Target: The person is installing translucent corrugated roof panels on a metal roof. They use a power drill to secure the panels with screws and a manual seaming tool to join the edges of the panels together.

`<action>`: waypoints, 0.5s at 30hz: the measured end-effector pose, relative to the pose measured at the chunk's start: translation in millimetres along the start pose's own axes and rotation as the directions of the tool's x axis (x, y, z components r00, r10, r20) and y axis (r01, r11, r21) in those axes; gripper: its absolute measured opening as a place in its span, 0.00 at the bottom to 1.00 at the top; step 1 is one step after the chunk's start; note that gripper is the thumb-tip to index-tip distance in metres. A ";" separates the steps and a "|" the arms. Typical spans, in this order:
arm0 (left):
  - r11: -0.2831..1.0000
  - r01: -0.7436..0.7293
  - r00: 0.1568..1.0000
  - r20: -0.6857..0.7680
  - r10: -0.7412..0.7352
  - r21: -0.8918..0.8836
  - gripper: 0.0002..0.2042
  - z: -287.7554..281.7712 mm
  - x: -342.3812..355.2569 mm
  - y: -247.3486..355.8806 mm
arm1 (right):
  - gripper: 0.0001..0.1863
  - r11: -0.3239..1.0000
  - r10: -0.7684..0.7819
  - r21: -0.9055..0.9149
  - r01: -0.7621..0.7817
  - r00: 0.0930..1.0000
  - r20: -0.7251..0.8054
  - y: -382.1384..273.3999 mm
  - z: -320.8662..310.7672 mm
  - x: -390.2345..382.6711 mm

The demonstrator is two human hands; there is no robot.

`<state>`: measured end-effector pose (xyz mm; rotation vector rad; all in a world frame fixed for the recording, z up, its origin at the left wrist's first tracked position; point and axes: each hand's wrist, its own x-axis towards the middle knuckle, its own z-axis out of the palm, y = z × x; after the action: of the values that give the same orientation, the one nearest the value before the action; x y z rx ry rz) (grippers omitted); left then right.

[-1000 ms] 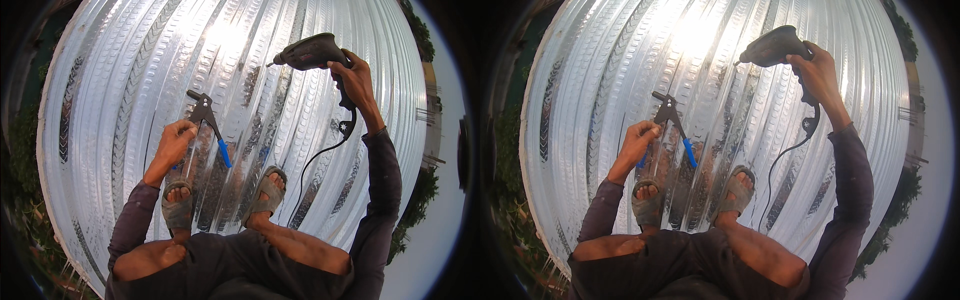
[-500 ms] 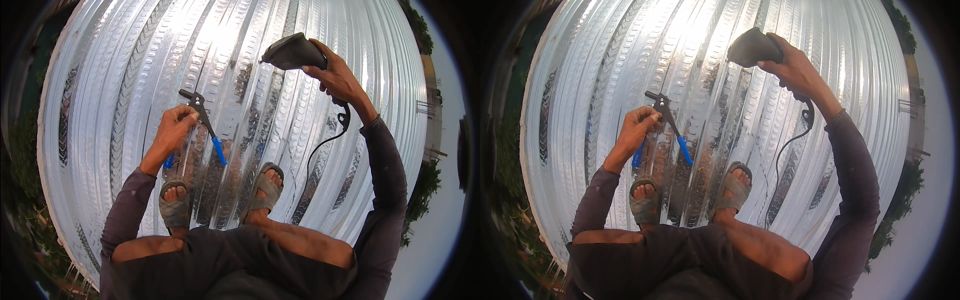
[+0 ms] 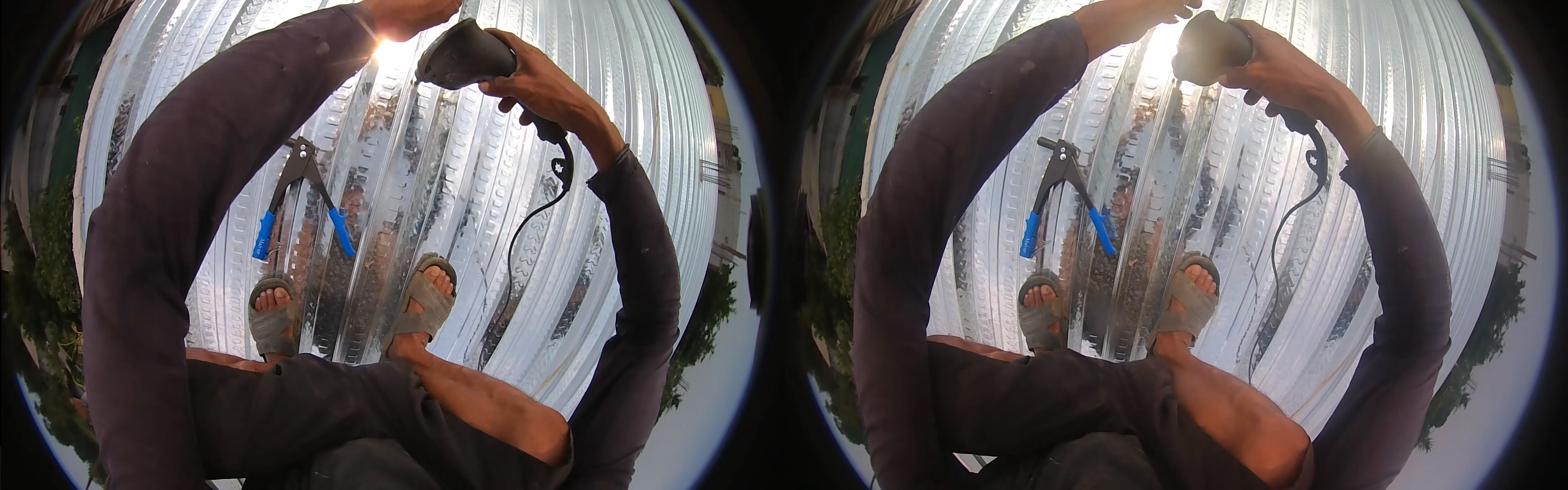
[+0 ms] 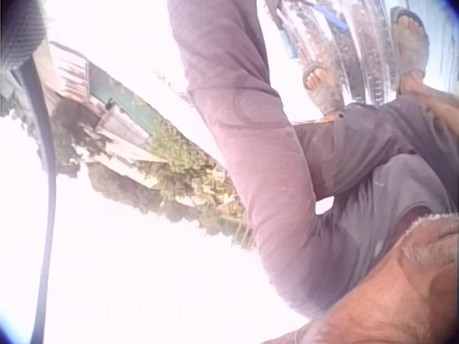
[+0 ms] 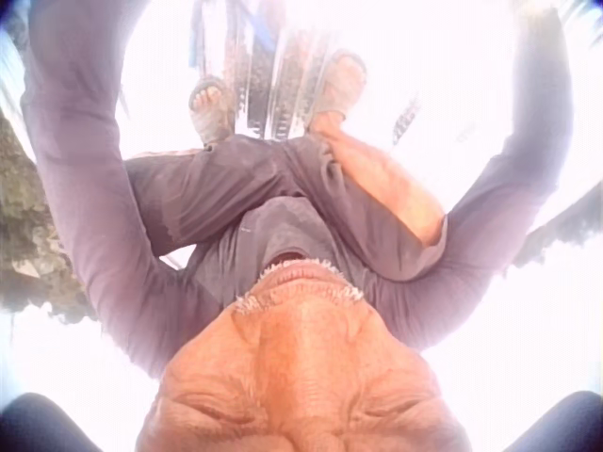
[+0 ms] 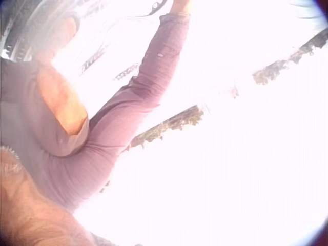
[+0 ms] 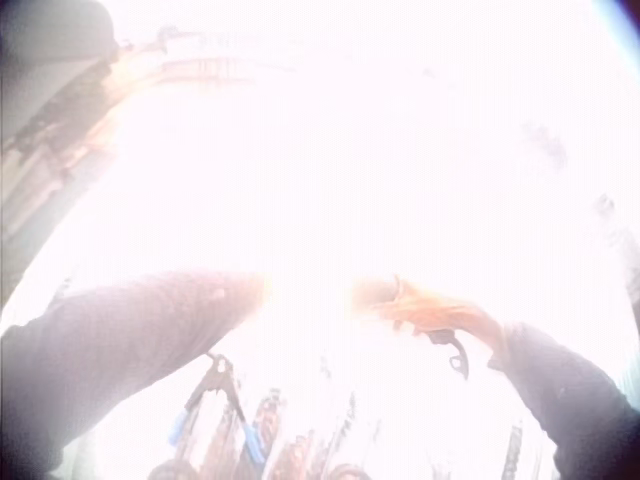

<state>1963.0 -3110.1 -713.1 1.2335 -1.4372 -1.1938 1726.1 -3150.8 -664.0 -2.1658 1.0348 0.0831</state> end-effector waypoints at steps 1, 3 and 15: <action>1.000 -0.006 1.000 -0.006 0.006 0.001 0.17 4.0 7.6 -0.7 | 0.42 0.998 0.042 -0.043 -0.042 0.999 -0.003 -14.1 -3.9 -0.7; 1.000 -0.003 0.999 -0.041 0.004 0.024 0.17 9.9 11.6 -6.7 | 0.40 0.998 0.047 -0.031 -0.047 0.999 -0.024 -9.6 -3.3 -2.4; 0.922 0.310 0.923 -0.306 -0.234 0.231 0.12 -28.4 -18.4 -117.8 | 0.37 0.987 0.155 0.058 -0.150 0.982 -0.107 -16.2 -0.4 -8.9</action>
<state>2011.3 -3101.0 -825.3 1.7695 -1.2792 -0.9725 1731.3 -3138.6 -651.2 -2.0630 1.2529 0.0080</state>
